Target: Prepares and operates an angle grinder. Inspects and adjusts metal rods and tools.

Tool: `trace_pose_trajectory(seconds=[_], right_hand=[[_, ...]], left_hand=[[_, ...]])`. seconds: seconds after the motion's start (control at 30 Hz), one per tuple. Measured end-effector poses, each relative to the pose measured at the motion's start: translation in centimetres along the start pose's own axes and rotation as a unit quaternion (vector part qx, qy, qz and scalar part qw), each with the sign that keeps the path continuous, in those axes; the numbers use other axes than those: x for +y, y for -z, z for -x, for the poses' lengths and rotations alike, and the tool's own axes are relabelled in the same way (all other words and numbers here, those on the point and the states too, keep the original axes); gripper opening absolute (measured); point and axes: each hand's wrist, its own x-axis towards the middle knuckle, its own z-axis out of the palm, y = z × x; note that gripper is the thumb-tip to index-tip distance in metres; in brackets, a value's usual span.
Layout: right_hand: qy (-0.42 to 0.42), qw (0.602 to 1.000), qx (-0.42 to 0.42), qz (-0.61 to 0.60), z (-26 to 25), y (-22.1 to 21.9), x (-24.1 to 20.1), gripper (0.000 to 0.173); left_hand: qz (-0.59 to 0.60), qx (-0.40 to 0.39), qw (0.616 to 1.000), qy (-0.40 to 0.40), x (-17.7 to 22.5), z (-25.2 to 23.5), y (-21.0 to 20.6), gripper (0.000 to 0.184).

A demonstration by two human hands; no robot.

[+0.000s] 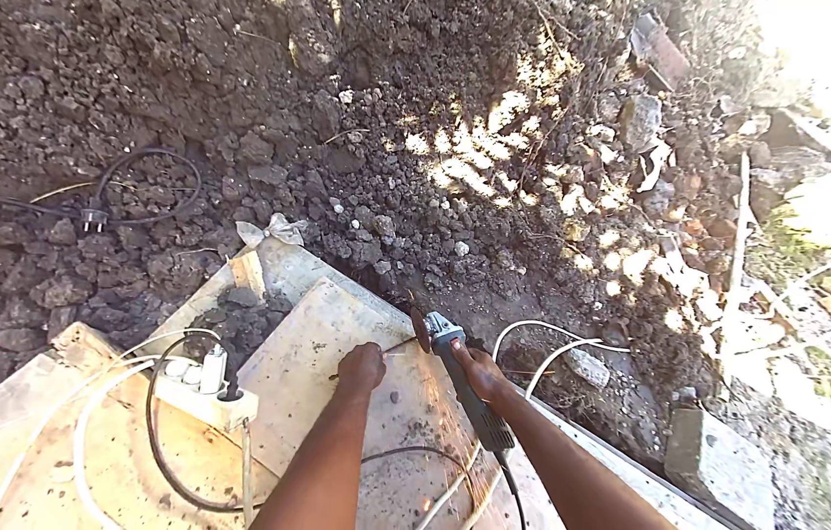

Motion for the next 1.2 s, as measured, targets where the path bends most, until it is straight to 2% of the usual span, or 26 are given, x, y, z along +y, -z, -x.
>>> trace_pose_trajectory(seconds=[1.2], right_hand=[[-0.001,1.000,0.011,0.008,-0.28,-0.30,-0.29,0.076]], left_hand=[[0.009,0.002,1.000,-0.005,-0.10,0.01,0.10,0.033]])
